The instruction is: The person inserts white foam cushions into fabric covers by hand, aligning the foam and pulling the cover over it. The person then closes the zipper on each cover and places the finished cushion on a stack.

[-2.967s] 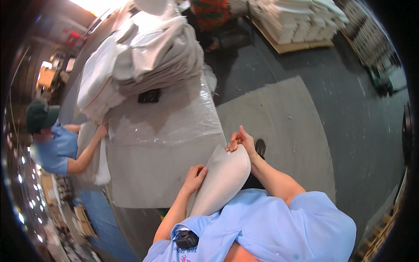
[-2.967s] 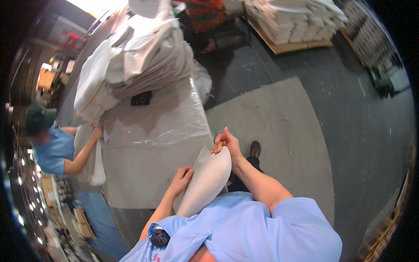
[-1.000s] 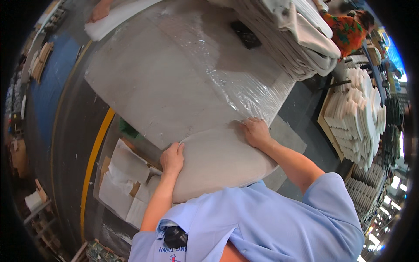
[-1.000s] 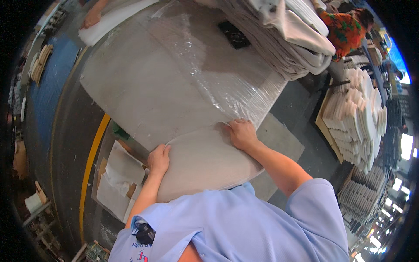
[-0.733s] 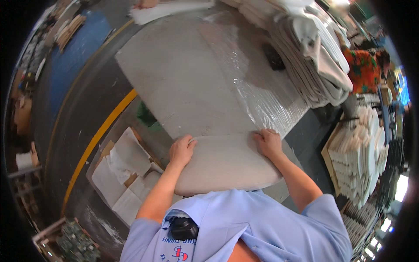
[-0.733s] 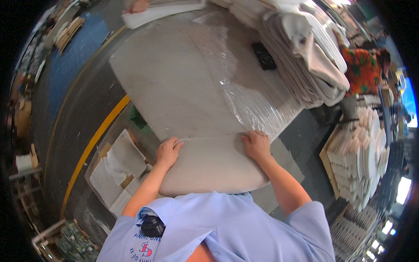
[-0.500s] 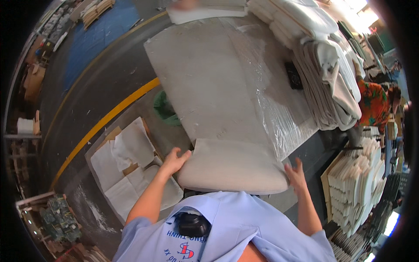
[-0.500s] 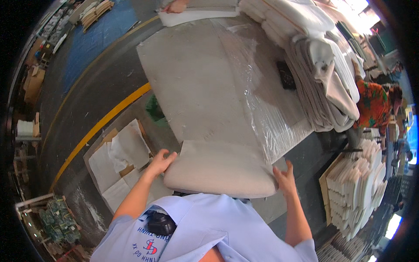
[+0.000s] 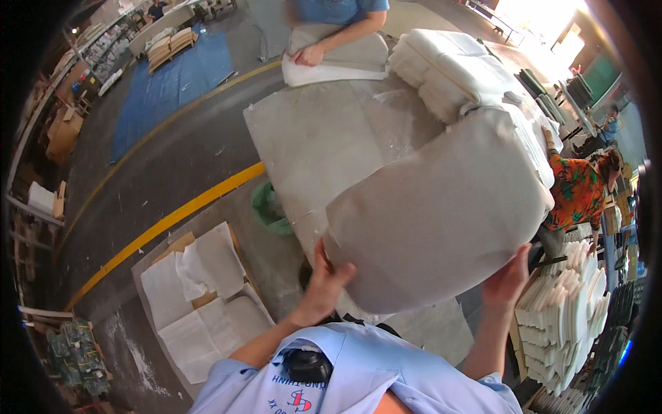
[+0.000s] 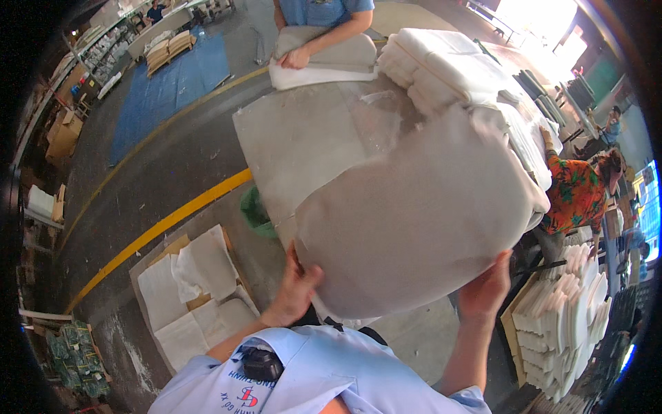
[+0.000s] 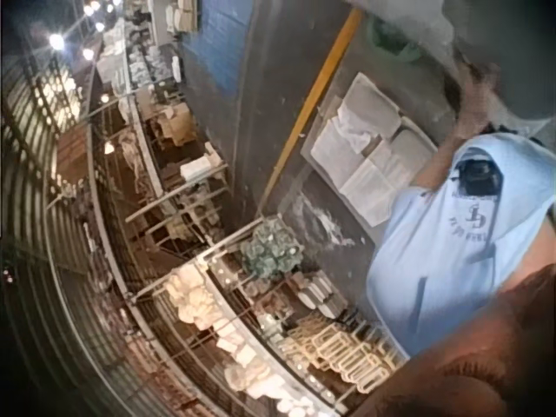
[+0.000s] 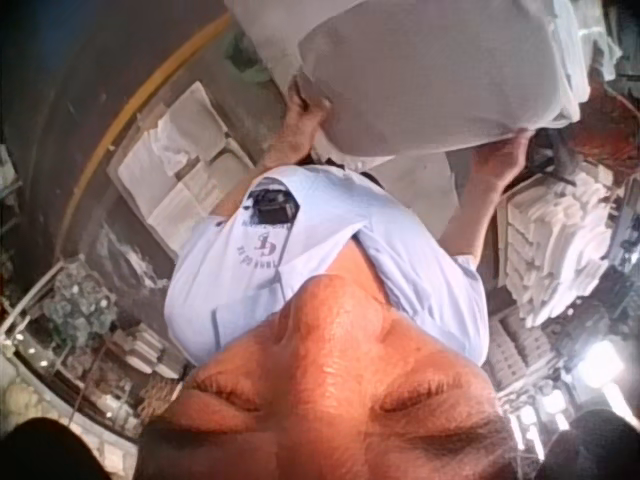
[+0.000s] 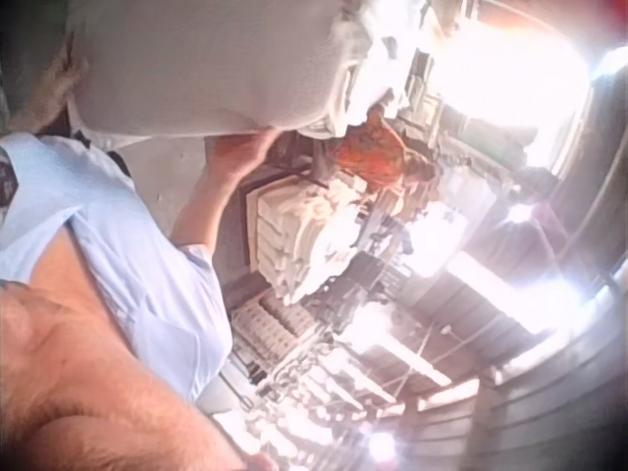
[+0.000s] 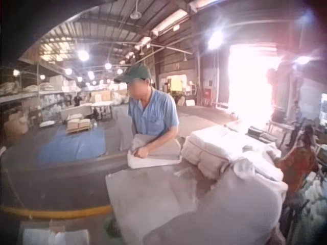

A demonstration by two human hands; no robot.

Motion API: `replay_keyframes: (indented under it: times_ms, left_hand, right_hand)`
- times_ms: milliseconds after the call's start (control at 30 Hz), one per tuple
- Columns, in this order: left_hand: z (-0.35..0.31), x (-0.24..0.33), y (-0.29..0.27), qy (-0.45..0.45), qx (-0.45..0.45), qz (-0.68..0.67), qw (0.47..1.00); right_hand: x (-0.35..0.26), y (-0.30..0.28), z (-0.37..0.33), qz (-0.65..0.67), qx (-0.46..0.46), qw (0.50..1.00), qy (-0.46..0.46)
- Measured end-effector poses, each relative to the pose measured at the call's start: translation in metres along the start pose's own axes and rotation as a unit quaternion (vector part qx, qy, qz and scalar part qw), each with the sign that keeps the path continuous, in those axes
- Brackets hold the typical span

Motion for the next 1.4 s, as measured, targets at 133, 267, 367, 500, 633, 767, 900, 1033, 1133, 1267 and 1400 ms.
replay_keyframes:
  times_ms: [133,267,367,500,633,767,900,1033,1133,1267,1400]
  left_hand:
    - [-0.015,-0.051,-0.017,-0.038,-0.113,0.114,0.986]
    - [0.002,-0.055,-0.086,-0.225,-0.052,0.090,0.969]
    - [0.028,-0.014,-0.099,-0.254,-0.104,-0.039,0.961]
    - [0.057,-0.008,-0.100,-0.337,-0.171,-0.040,0.925]
    - [0.075,-0.026,-0.099,-0.435,-0.278,0.168,0.840]
    - [0.094,-0.064,-0.104,-0.379,-0.287,0.405,0.781]
    - [0.085,-0.100,-0.088,-0.319,-0.329,0.527,0.716]
    - [0.075,-0.114,-0.078,-0.222,-0.309,0.682,0.625]
    - [0.069,-0.100,-0.074,-0.079,-0.249,0.728,0.634]
    - [0.070,-0.102,-0.060,-0.061,-0.232,0.680,0.693]
    - [0.067,-0.095,-0.065,-0.085,-0.193,0.687,0.695]
  right_hand:
    - [0.035,0.014,-0.017,-0.136,-0.034,0.989,-0.050]
    - [0.017,0.003,-0.022,-0.275,-0.105,0.956,-0.014]
    - [0.012,0.021,-0.037,-0.456,-0.201,0.867,0.005]
    - [0.032,0.058,-0.060,-0.623,-0.362,0.686,-0.098]
    - [0.066,0.067,-0.083,-0.677,-0.460,0.553,-0.155]
    - [0.102,0.062,-0.100,-0.681,-0.484,0.513,-0.198]
    - [0.138,0.053,-0.116,-0.666,-0.480,0.533,-0.204]
    - [0.151,0.037,-0.108,-0.522,-0.570,0.635,0.007]
    - [0.152,0.033,-0.040,-0.568,-0.456,0.651,0.213]
    - [0.214,-0.035,0.039,-0.743,-0.376,0.542,0.115]
    - [0.262,-0.068,0.040,-0.749,-0.404,0.432,0.300]
Point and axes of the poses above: each hand's wrist, its own z-axis towards the middle knuckle, its own y-axis out of the palm, x = y × z, the point moved 7 cm from there along z, towards the middle knuckle, and after that the axes turned 1 degree about z, right-handed, at the moved point
